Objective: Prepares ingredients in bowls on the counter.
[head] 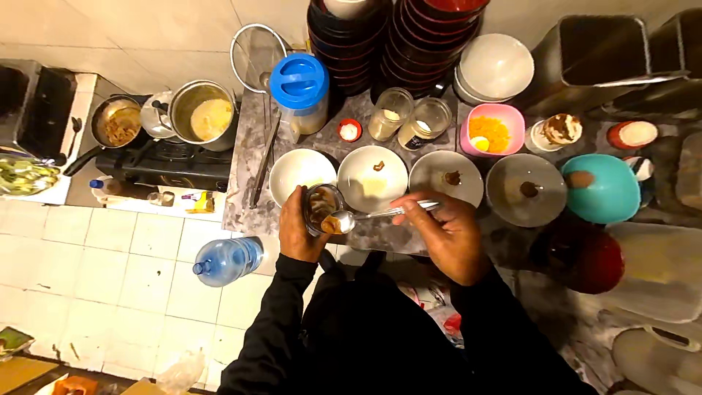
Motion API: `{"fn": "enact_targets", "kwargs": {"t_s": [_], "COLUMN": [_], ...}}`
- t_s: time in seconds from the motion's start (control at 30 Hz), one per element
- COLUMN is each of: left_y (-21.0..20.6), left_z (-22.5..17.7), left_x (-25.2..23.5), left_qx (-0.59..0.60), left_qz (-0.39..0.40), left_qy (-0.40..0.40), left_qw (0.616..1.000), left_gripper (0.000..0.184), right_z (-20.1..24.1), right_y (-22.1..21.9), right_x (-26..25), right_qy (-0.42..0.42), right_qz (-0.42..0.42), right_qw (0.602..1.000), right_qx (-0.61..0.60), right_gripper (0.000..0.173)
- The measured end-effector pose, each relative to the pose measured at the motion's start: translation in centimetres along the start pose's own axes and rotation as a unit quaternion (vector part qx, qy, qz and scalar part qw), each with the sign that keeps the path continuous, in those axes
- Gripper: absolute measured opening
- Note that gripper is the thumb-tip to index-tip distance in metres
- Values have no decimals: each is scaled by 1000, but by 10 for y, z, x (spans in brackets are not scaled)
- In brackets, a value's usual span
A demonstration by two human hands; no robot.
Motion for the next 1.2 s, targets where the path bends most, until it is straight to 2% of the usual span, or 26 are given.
{"fn": "enact_targets", "kwargs": {"t_s": [0.1, 0.2, 0.33, 0.5, 0.57, 0.77, 1.0, 1.13, 1.2], "left_y": [19, 41, 68, 86, 93, 99, 97, 94, 92], "left_z": [22, 41, 57, 66, 67, 68, 67, 66, 63], "left_x": [6, 16, 25, 34, 34, 36, 29, 27, 25], "left_qx": [-3, 3, 7, 7, 4, 18, 33, 49, 59], "left_qz": [-20, -41, -70, -93, -100, -103, -102, -97, -96], "left_qy": [35, 68, 88, 95, 91, 87, 67, 63, 56], "left_qw": [999, 997, 994, 991, 991, 991, 992, 992, 992], "left_gripper": [109, 111, 112, 113, 113, 113, 114, 115, 113], "right_z": [-2, -4, -20, -89, -90, -87, -87, -64, -33], "right_y": [-2, -19, -75, -138, -145, -147, -146, -114, -86], "right_x": [-7, -19, -41, -58, -61, -56, -55, -57, -59], "right_qy": [10, 60, 194, 229, 246, 246, 248, 234, 207], "right_qz": [-23, -30, 34, 141, 148, 166, 150, 62, 11], "right_qw": [999, 994, 958, 919, 910, 893, 893, 929, 958], "right_qx": [22, 86, 207, 289, 299, 339, 345, 279, 199], "right_gripper": [16, 16, 19, 18, 19, 22, 22, 26, 25]}}
Point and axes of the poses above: each hand's wrist, its own x-axis away from the middle knuckle, its own y-axis out of the back of the hand, z = x × y, the point moved 10 cm from there along -x, towards the middle knuckle, and after that the axes turned 6 degrees about y, right-handed, at the moved point
